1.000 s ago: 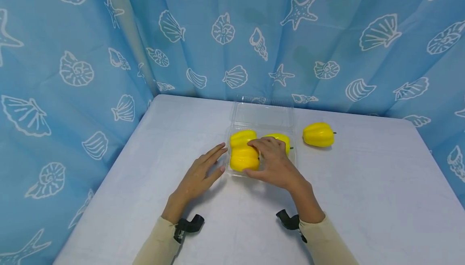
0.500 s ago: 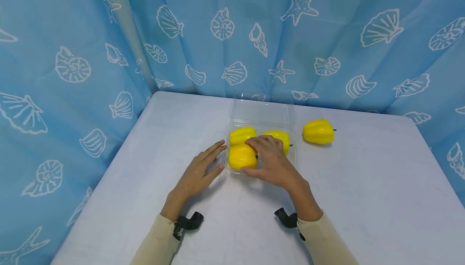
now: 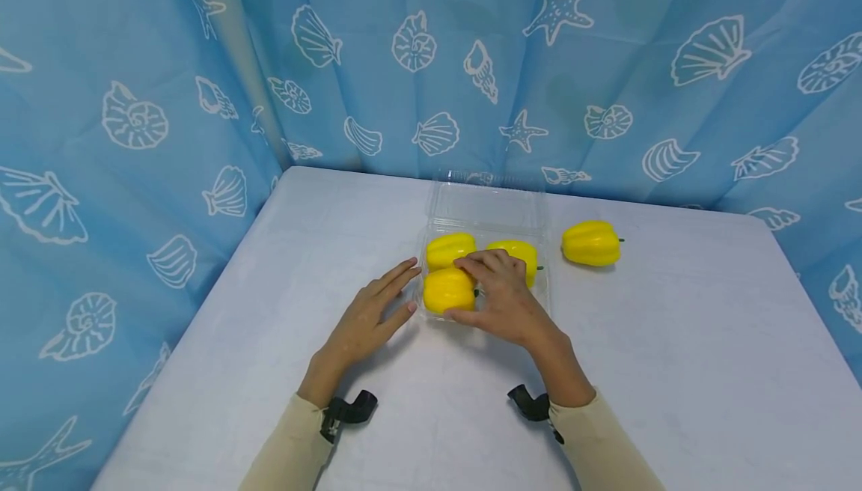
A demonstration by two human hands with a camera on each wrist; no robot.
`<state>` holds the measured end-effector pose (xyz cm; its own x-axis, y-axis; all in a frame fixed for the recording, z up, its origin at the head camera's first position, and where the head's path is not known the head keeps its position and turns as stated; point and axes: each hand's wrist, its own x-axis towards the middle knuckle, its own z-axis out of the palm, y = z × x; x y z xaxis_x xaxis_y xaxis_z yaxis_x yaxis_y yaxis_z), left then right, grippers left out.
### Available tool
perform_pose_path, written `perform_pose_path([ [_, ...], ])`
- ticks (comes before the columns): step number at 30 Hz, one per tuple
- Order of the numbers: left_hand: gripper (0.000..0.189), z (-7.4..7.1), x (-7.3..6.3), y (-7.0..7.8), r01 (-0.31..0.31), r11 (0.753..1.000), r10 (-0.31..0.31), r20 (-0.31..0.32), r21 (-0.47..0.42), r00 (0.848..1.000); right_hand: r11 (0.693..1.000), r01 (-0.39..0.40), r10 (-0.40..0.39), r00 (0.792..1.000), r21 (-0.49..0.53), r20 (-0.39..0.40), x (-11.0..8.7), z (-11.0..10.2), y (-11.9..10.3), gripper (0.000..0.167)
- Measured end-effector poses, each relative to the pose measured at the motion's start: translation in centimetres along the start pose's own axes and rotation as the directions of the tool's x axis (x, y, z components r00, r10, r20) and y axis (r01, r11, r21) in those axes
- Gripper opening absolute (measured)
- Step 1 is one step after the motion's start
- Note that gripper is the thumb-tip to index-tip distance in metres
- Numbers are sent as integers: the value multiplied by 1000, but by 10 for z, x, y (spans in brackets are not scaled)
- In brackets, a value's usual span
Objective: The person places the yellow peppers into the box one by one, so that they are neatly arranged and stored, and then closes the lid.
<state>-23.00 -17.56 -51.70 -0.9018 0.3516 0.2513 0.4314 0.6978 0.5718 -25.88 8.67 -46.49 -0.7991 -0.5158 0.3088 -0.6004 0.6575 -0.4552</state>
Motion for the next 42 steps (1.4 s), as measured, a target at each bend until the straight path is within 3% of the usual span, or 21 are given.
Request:
perform_pose_path([
  [6, 59, 0, 1, -1, 2, 1000, -2, 6, 5, 1000, 999, -32, 32, 999, 23, 4, 0, 3, 5, 72],
  [16, 58, 0, 0, 0, -5, 1000, 5, 2, 3, 1000, 999, -17, 17, 1000, 46, -9, 0, 6, 8, 65],
  [25, 58, -1, 0, 0, -8, 1000, 8, -1, -2, 1000, 998, -53, 53, 998, 32, 28, 1, 5, 5, 65],
  [34, 58, 0, -2, 2, -3, 1000, 3, 1, 6, 1000, 999, -44, 43, 996, 13, 77, -2, -5, 5, 71],
  [42, 57, 0, 0, 2, -29, 1000, 29, -11, -6, 1000, 996, -56, 53, 998, 74, 42, -5, -25, 11, 61],
])
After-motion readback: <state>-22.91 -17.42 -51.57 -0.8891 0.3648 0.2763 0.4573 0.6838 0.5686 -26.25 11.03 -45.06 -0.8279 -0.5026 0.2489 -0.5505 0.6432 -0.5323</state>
